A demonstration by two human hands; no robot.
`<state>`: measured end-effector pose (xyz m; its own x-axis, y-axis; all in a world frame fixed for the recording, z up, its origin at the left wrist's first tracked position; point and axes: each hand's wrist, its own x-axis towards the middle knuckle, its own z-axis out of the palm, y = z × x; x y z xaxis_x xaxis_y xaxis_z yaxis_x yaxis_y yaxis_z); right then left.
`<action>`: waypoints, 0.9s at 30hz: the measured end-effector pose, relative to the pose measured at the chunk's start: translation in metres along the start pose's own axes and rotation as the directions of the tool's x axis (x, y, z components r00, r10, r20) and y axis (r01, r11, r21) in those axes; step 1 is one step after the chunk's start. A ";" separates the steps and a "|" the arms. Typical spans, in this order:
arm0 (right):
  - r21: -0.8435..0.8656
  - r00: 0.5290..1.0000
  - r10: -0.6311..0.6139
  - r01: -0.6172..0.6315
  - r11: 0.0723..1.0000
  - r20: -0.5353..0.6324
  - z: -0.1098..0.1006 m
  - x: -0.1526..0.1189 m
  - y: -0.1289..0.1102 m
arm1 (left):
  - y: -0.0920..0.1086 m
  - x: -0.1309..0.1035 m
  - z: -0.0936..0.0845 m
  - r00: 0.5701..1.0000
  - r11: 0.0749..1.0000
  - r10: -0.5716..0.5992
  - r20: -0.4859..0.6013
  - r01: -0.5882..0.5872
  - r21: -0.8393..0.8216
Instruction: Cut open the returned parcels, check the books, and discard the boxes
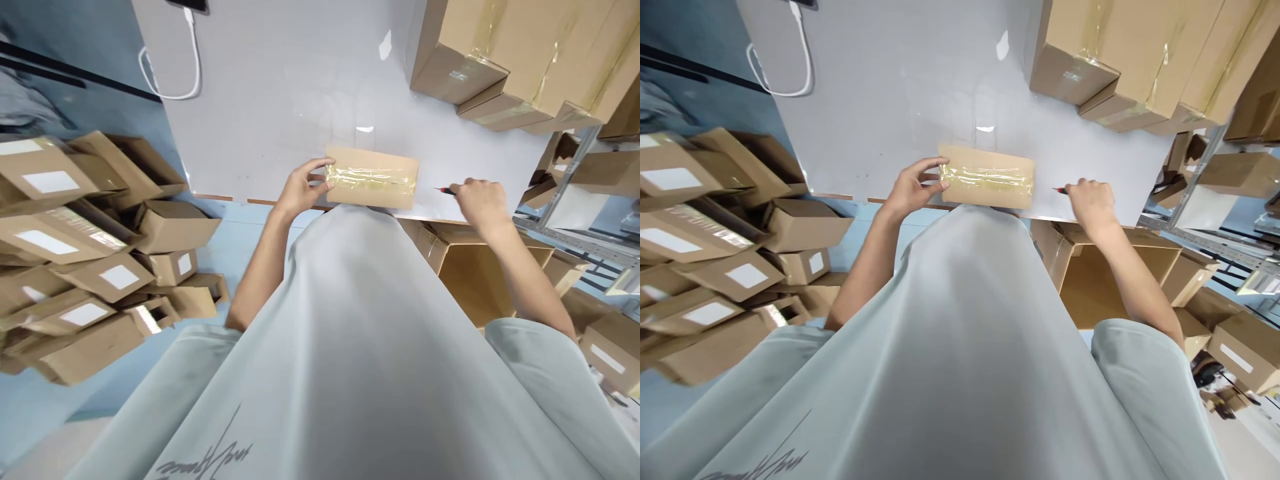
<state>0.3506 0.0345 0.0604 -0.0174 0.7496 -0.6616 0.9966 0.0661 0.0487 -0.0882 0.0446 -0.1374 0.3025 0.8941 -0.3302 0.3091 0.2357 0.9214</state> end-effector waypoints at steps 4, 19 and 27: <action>0.303 0.986 0.147 -0.116 0.946 -0.081 0.032 0.016 0.038 | -0.005 -0.003 -0.021 0.998 0.999 -0.039 -0.048 0.040 0.022; 0.977 0.940 0.321 -0.050 -0.210 0.117 0.143 0.051 -0.101 | -0.015 0.000 -0.036 0.953 0.965 -0.225 -0.201 0.246 0.088; 0.940 0.833 0.495 0.081 0.332 -0.247 0.086 0.009 -0.073 | -0.018 0.043 0.076 0.963 0.975 -0.223 0.154 0.221 0.027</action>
<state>0.2845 -0.0201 -0.0135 0.4589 0.8200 -0.3421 0.4053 -0.5358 -0.7407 -0.0127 0.0499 -0.1840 0.3615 0.7495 -0.5546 0.3928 0.4171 0.8196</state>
